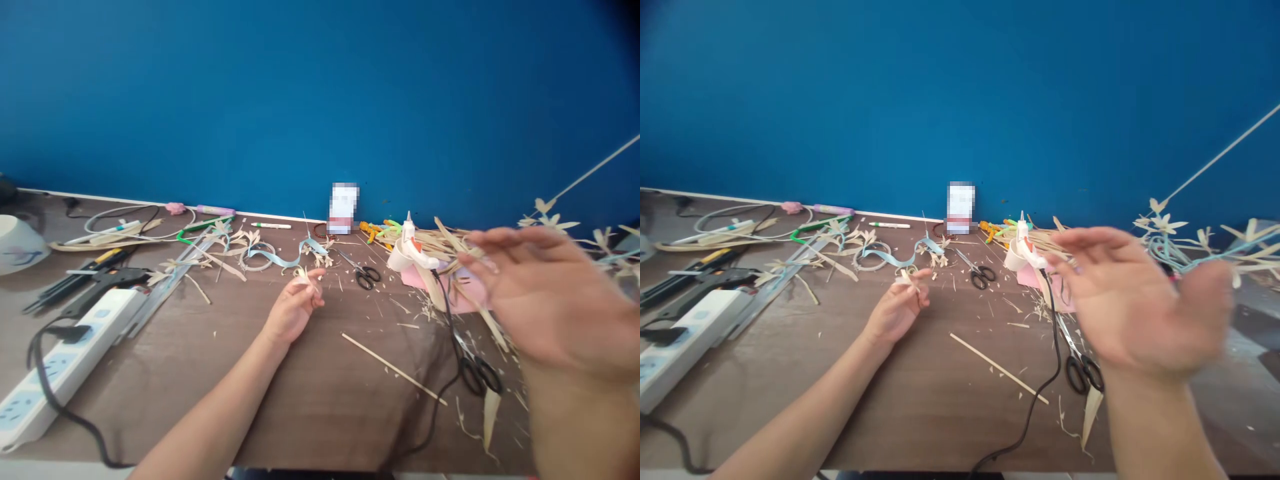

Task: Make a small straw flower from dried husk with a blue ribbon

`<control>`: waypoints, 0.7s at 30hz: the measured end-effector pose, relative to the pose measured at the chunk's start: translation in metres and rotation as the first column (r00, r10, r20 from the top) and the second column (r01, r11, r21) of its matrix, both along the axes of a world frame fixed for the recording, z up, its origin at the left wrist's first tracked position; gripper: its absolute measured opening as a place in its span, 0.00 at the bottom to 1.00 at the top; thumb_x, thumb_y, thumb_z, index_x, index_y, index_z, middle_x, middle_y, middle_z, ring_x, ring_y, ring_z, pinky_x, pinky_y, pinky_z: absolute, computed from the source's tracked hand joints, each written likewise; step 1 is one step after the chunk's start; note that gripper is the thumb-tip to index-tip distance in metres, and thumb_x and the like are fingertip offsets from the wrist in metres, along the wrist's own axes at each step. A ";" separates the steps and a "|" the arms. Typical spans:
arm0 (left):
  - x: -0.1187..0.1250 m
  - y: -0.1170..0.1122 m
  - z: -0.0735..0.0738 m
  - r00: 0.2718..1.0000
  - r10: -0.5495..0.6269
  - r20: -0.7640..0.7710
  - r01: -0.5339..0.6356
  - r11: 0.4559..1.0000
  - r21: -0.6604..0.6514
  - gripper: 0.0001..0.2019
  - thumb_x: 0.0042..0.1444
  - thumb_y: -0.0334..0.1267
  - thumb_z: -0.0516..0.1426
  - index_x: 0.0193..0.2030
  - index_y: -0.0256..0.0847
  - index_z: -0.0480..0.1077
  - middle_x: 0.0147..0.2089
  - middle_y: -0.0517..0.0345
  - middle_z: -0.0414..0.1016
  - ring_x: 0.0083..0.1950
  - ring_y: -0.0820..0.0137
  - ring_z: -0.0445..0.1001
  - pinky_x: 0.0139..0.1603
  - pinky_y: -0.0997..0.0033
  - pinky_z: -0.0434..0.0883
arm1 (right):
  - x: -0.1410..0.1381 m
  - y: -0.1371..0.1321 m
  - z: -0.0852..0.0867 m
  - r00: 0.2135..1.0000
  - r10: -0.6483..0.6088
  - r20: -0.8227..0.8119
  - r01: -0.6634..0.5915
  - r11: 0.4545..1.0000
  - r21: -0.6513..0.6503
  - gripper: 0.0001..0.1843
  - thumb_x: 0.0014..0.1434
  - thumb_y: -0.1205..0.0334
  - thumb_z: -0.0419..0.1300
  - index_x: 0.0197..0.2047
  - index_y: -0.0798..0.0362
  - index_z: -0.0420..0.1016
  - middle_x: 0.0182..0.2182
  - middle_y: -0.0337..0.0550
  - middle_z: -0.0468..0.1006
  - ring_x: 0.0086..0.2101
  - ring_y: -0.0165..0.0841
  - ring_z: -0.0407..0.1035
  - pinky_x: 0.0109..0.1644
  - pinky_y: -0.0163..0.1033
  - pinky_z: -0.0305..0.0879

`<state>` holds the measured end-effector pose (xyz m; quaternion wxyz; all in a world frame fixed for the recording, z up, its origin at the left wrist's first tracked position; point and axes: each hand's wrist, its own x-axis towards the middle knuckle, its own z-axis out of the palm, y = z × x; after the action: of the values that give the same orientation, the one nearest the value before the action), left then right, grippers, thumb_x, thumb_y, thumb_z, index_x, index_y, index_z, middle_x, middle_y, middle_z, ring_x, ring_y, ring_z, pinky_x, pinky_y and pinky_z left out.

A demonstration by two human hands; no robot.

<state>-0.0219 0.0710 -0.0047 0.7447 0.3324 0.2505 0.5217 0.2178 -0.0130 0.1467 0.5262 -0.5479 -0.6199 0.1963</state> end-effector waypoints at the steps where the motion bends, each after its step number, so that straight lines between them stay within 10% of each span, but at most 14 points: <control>1: -0.001 -0.005 0.003 0.997 -0.080 -0.005 0.081 0.996 0.046 0.08 0.39 0.37 0.62 0.26 0.38 0.68 0.53 0.55 0.65 0.29 0.79 0.63 0.30 0.74 0.67 | -0.013 0.000 -0.006 0.972 0.137 -0.189 -0.141 0.990 -0.009 0.35 0.52 0.35 0.30 0.47 0.42 0.65 0.49 0.49 0.66 0.52 0.47 0.58 0.49 0.55 0.59; 5: 0.000 -0.022 0.010 0.903 -0.427 -0.036 0.426 0.886 0.181 0.12 0.34 0.41 0.65 0.19 0.36 0.68 0.57 0.49 0.61 0.35 0.69 0.69 0.35 0.64 0.68 | -0.066 0.008 -0.041 0.773 0.407 -0.488 -0.536 0.830 -0.156 0.26 0.53 0.39 0.42 0.45 0.48 0.64 0.47 0.49 0.69 0.50 0.42 0.62 0.53 0.50 0.58; 9: 0.004 -0.029 0.006 0.771 -0.633 -0.074 0.635 0.756 0.158 0.10 0.36 0.40 0.65 0.20 0.36 0.70 0.41 0.49 0.69 0.40 0.65 0.69 0.45 0.60 0.65 | -0.087 0.024 -0.069 0.733 0.412 -0.542 -0.579 0.796 -0.178 0.26 0.57 0.43 0.37 0.49 0.52 0.59 0.49 0.51 0.67 0.51 0.38 0.60 0.54 0.45 0.57; 17: -0.002 -0.003 0.001 0.991 -0.082 0.103 0.082 0.997 0.002 0.07 0.40 0.34 0.62 0.24 0.39 0.67 0.27 0.64 0.62 0.29 0.79 0.63 0.43 0.68 0.67 | -0.013 0.030 -0.026 0.893 0.141 -0.427 -0.194 0.977 -0.083 0.37 0.55 0.39 0.28 0.52 0.51 0.61 0.54 0.51 0.63 0.53 0.43 0.57 0.47 0.50 0.62; 21: -0.008 0.009 -0.002 0.980 0.051 -0.191 -0.055 0.998 -0.013 0.07 0.40 0.36 0.61 0.24 0.38 0.67 0.28 0.63 0.64 0.28 0.78 0.65 0.38 0.70 0.68 | 0.022 0.004 -0.021 0.988 -0.055 -0.142 0.054 0.998 -0.013 0.32 0.56 0.40 0.33 0.47 0.48 0.67 0.44 0.54 0.70 0.44 0.45 0.65 0.37 0.48 0.64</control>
<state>-0.0300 0.0803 -0.0072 0.7062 0.3672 0.3342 0.5047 0.2402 -0.0091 0.1261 0.5720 -0.5515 -0.5646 0.2233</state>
